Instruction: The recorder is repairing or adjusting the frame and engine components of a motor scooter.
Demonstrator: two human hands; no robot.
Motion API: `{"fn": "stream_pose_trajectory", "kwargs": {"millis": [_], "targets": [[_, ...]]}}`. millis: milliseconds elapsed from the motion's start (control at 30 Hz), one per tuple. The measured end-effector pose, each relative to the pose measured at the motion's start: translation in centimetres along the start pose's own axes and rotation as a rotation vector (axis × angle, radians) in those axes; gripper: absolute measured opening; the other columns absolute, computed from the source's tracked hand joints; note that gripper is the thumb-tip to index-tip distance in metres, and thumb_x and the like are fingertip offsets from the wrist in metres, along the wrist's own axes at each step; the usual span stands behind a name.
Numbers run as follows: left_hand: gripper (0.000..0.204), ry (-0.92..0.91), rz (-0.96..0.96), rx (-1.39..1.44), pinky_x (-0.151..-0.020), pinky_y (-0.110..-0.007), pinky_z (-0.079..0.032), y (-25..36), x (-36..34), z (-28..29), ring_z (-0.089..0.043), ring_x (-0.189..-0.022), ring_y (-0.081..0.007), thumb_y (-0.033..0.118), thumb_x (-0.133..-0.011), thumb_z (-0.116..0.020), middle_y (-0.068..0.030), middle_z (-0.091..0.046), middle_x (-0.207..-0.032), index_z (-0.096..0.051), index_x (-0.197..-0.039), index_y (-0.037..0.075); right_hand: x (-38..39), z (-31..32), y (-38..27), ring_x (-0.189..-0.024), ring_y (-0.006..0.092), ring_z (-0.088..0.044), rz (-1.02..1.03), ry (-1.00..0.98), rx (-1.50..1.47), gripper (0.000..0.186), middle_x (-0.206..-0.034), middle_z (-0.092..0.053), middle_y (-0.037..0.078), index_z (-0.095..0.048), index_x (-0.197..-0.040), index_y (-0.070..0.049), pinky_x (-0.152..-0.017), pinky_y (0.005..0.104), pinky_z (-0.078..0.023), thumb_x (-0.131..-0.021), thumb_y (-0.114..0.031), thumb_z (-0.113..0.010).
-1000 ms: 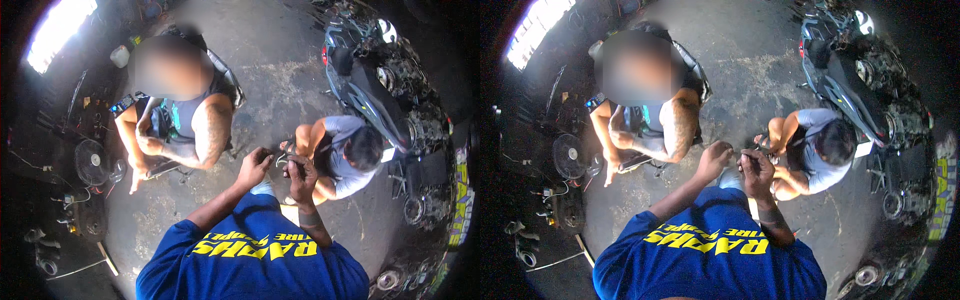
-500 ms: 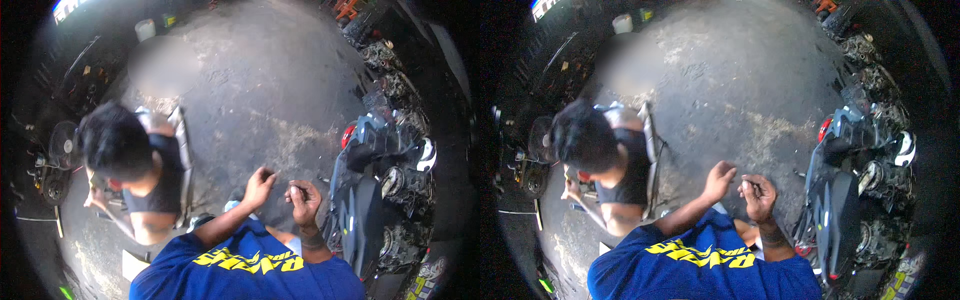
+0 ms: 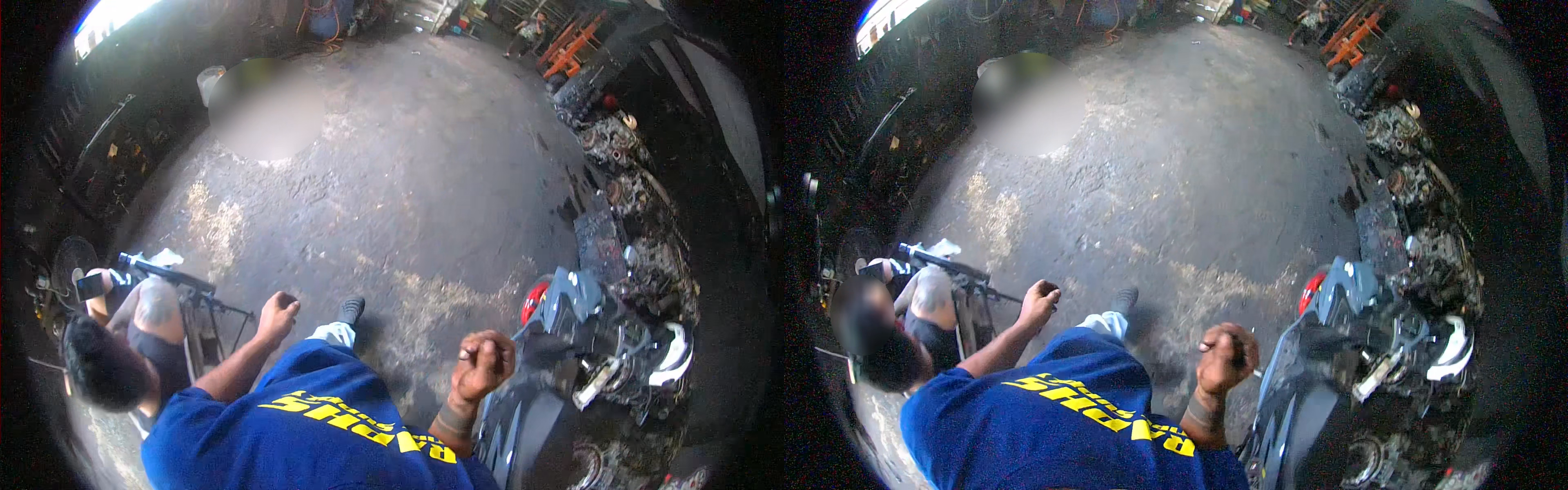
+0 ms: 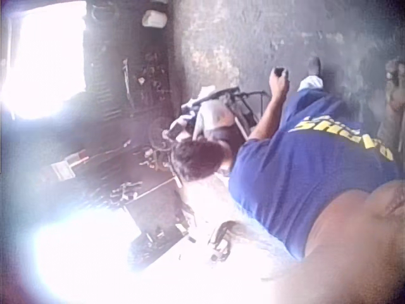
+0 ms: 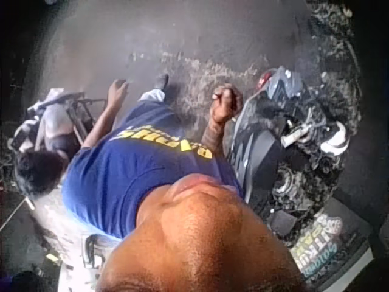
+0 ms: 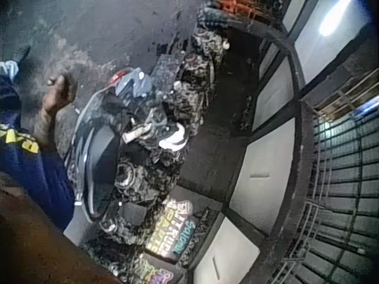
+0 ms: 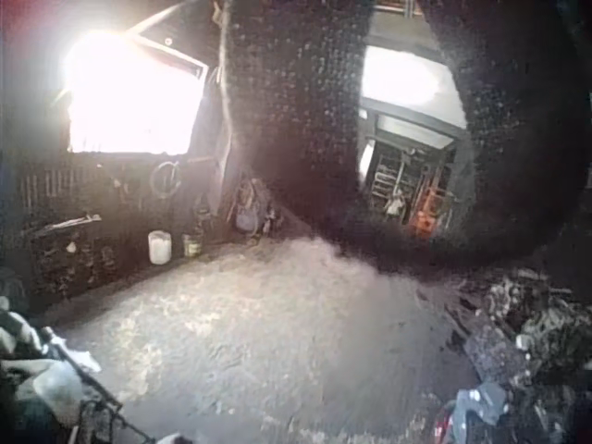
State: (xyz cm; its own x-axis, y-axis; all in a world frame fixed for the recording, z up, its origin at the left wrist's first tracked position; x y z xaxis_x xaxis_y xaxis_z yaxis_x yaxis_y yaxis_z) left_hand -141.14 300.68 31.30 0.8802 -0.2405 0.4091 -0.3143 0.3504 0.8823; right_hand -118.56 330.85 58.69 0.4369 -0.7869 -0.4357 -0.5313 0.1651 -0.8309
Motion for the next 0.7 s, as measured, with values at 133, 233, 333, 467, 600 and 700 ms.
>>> {"fn": "stream_pose_trajectory", "kwargs": {"millis": [133,233,333,467,600,700], "targets": [[0.025,-0.085,-0.096,-0.089,-0.066,-0.035,-0.052,9.0,-12.6,-7.4,-0.065,-0.073,-0.0210,0.018,-0.085,-0.062,-0.0158,-0.068,-0.089,-0.063,-0.100,-0.002,-10.0,1.6,5.1,-0.053,0.0110,-0.046,0.188,0.237,0.108,0.015,-0.066,-0.055,0.005,-0.060,-0.092,-0.001,-0.046,0.0251,-0.034,-0.089,-0.016,-0.062],[0.027,-0.130,-0.089,-0.022,-0.069,-0.035,-0.052,15.9,-21.8,-13.8,-0.066,-0.076,-0.0207,0.019,-0.086,-0.062,-0.0165,-0.068,-0.093,-0.062,-0.102,-0.002,-17.6,1.1,9.7,-0.053,0.0089,-0.041,0.182,0.257,0.299,0.013,-0.060,-0.049,0.000,-0.056,-0.082,-0.006,-0.050,0.0234,-0.032,-0.092,-0.015,-0.055],[0.026,-0.149,-0.339,-0.022,-0.070,-0.035,-0.052,26.0,-25.3,-14.5,-0.066,-0.077,-0.0214,0.020,-0.086,-0.063,-0.0165,-0.068,-0.092,-0.061,-0.100,-0.002,-24.5,1.2,14.7,-0.053,0.0079,-0.043,0.061,0.255,0.203,0.012,-0.061,-0.051,-0.001,-0.059,-0.085,-0.007,-0.050,0.0224,-0.033,-0.092,-0.017,-0.057],[0.022,-0.165,-0.527,-0.157,-0.071,-0.036,-0.052,32.9,-30.8,-11.4,-0.066,-0.077,-0.0243,0.018,-0.085,-0.065,-0.0159,-0.066,-0.087,-0.062,-0.096,0.000,-33.1,-0.6,24.8,-0.058,0.0085,-0.045,-0.093,0.283,0.320,0.012,-0.070,-0.053,0.000,-0.061,-0.091,-0.005,-0.050,0.0221,-0.036,-0.090,-0.017,-0.060],[0.022,0.027,-0.364,-0.115,-0.073,-0.036,-0.052,34.8,-41.6,-3.4,-0.067,-0.080,-0.0258,0.019,-0.085,-0.066,-0.0174,-0.067,-0.087,-0.063,-0.096,0.000,-42.8,-12.9,35.9,-0.054,0.0075,-0.045,-0.230,0.147,0.177,0.009,-0.066,-0.050,-0.001,-0.059,-0.085,-0.007,-0.047,0.0214,-0.036,-0.091,-0.014,-0.058],[0.025,0.155,-0.503,-0.215,-0.070,-0.040,-0.051,39.8,-49.1,3.5,-0.065,-0.079,-0.0316,0.021,-0.084,-0.066,-0.0202,-0.064,-0.086,-0.060,-0.095,0.000,-49.2,-24.5,40.8,-0.059,0.0085,-0.046,0.015,-0.147,0.322,0.013,-0.070,-0.053,0.001,-0.061,-0.093,-0.001,-0.050,0.0213,-0.038,-0.093,-0.013,-0.056]]}}
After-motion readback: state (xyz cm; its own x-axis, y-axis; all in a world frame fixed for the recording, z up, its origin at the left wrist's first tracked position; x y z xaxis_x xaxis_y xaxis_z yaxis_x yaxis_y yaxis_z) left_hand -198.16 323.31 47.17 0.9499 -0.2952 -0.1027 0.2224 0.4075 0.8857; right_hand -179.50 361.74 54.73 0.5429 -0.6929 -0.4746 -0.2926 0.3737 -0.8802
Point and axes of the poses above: each hand's wrist, its own x-axis away from the middle knuckle, its own z-axis out of the back of the hand, y = z × x, the point moved 8 cm from there along -x, towards the middle knuckle
